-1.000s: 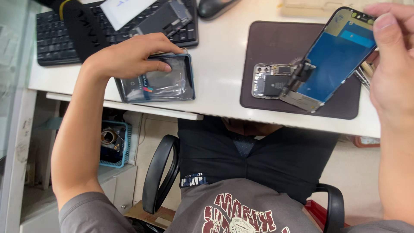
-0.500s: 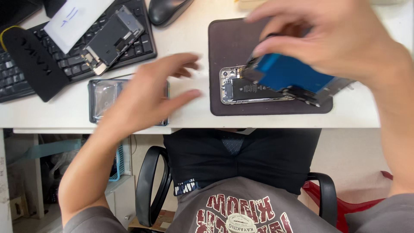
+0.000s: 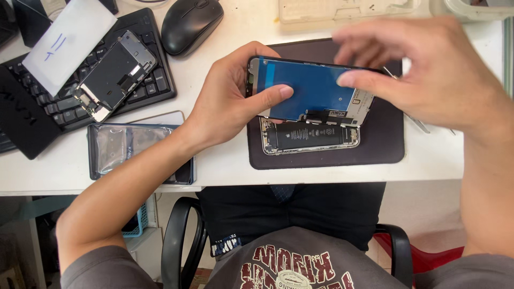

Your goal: The person uses tweezers to manipulate internal connectors and components inside a disassembled smartphone. They then retrieve a new screen assembly from a case, align it with the phone chassis, and press it into place. The person continues to adjust internal parts and secure the new screen.

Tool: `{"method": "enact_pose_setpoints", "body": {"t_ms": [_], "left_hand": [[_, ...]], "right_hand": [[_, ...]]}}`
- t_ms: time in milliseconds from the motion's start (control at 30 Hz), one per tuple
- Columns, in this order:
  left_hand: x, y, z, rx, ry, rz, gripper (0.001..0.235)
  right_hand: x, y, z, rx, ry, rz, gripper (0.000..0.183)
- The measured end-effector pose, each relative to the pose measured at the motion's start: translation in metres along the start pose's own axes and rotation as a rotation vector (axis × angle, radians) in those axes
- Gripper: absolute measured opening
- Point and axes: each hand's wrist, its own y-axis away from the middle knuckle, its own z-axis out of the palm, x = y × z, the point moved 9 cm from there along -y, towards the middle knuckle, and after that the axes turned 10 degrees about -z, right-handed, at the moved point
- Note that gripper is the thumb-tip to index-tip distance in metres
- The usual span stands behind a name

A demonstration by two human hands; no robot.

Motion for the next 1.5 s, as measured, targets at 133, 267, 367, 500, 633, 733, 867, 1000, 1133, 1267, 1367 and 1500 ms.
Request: {"method": "enact_pose_setpoints", "body": {"t_ms": [133,267,367,500,633,733,867,1000,1133,1267,1367,1500], "left_hand": [[-0.005,-0.005,0.0,-0.017,-0.089,-0.032,0.027],[0.006,-0.009,-0.001,-0.06,-0.488,0.056,0.028],[0.005,-0.01,0.001,-0.07,-0.603,0.049,0.027],[0.001,-0.01,0.004,-0.034,-0.597,0.093,0.024],[0.001,-0.006,0.01,0.02,-0.603,0.241,0.021],[-0.003,-0.003,0.012,0.021,-0.59,0.28,0.019],[0.002,0.001,0.015,0.026,-0.616,0.33,0.019],[0.004,0.004,0.018,0.048,-0.679,0.388,0.019],[0.004,0.004,0.016,0.05,-0.673,0.387,0.018],[0.007,0.005,0.006,0.088,-0.676,0.406,0.016],[0.006,0.005,-0.004,0.125,-0.643,0.363,0.016],[0.004,0.004,-0.006,0.142,-0.64,0.345,0.016]], "right_hand": [[0.019,0.015,0.008,0.087,0.014,-0.021,0.025],[0.009,0.027,0.007,0.16,0.277,-0.228,0.022],[0.003,0.028,0.008,0.196,0.338,-0.307,0.023],[-0.024,0.045,0.017,0.247,0.759,-0.438,0.023],[-0.037,0.055,0.052,0.2,0.867,-0.555,0.02],[-0.028,0.053,0.063,0.168,0.921,-0.526,0.017],[-0.027,0.052,0.068,0.166,0.918,-0.49,0.019],[-0.024,0.053,0.072,0.157,0.916,-0.466,0.022],[-0.021,0.055,0.075,0.137,0.893,-0.456,0.024],[-0.022,0.059,0.073,0.134,0.751,-0.44,0.026],[-0.014,0.055,0.078,0.095,0.605,-0.365,0.03],[-0.004,0.051,0.083,0.019,0.577,-0.283,0.034]]}}
